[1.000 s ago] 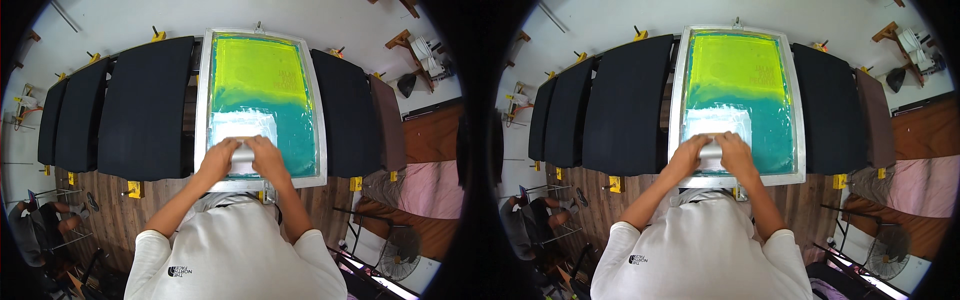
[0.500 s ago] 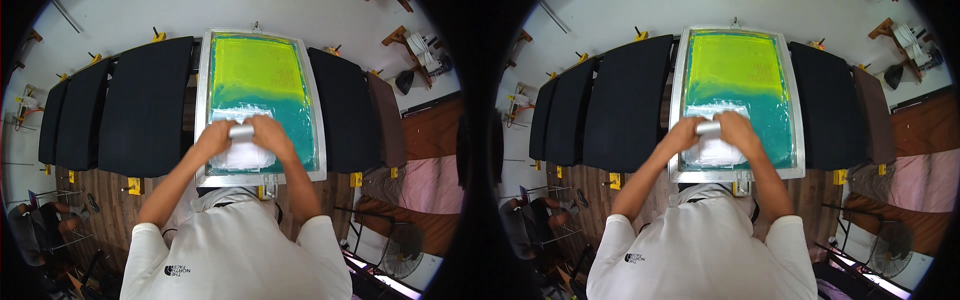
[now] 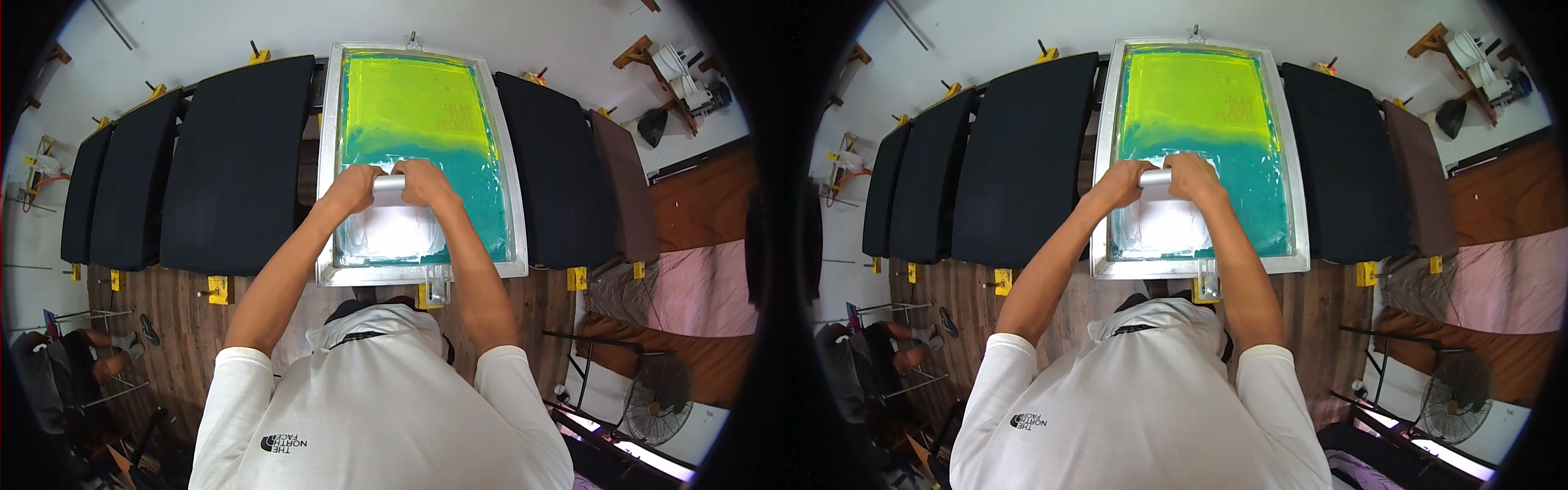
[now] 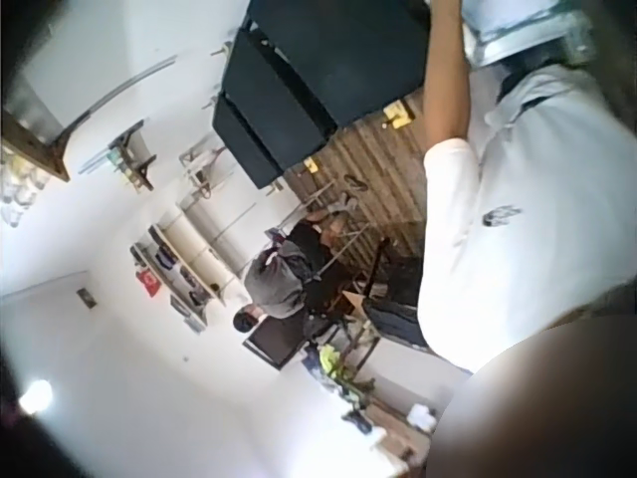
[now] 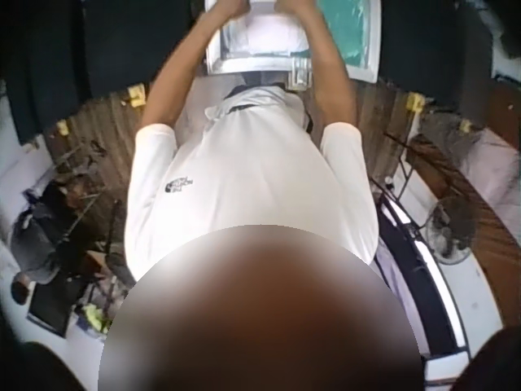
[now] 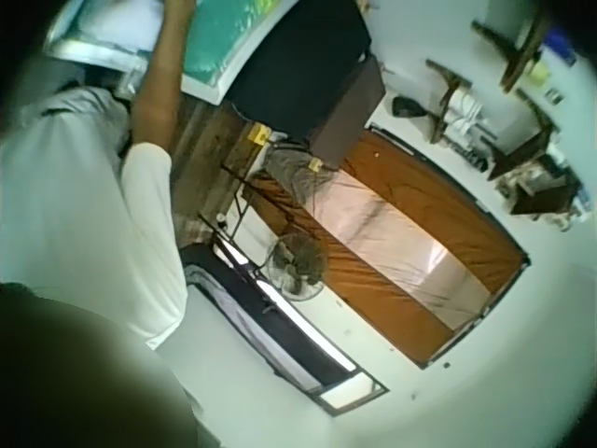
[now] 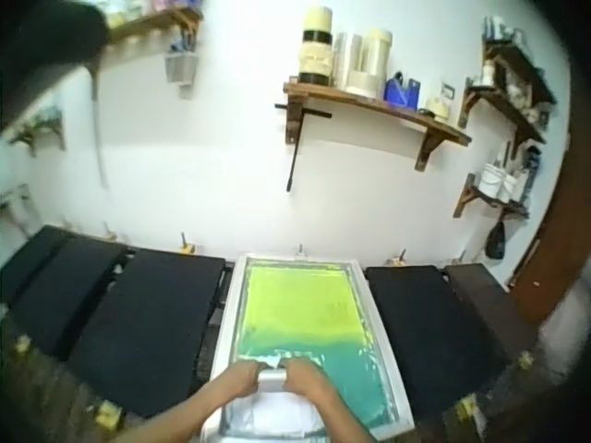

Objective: Applying ink to a garment using a screen printing frame and a squeegee.

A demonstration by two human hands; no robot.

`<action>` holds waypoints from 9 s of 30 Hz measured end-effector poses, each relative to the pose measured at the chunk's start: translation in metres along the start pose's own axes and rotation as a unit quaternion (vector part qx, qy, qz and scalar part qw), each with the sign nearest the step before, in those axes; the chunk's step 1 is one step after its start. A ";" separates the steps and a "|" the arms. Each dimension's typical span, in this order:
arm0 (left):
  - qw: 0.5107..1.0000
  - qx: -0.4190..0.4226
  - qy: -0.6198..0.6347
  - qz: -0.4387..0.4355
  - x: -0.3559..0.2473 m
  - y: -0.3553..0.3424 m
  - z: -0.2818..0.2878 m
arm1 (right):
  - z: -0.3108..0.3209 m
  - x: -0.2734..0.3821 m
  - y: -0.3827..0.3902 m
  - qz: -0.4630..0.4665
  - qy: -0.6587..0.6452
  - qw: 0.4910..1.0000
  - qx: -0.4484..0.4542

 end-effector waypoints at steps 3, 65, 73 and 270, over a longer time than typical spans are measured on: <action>0.998 -0.048 0.031 -0.019 -0.007 0.023 -0.008 | -0.009 0.004 0.024 0.019 -0.004 0.999 -0.032; 0.993 -0.075 0.072 -0.062 -0.013 0.037 -0.013 | -0.007 0.005 0.044 0.006 0.016 1.000 0.003; 0.993 -0.041 0.104 -0.027 -0.055 0.132 -0.035 | -0.017 0.032 0.147 0.016 -0.036 0.995 -0.095; 0.984 -0.156 0.046 -0.076 -0.029 0.070 -0.007 | -0.011 0.025 0.079 0.051 -0.056 0.984 -0.160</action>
Point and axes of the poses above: each hand's wrist, its own y-axis away from the middle knuckle, its own z-axis out of the back of the hand, x = y × z, the point moved 6 cm from there along -y, towards the middle knuckle, and after that the axes turned 4 degrees about -x, right-handed, at the moved point
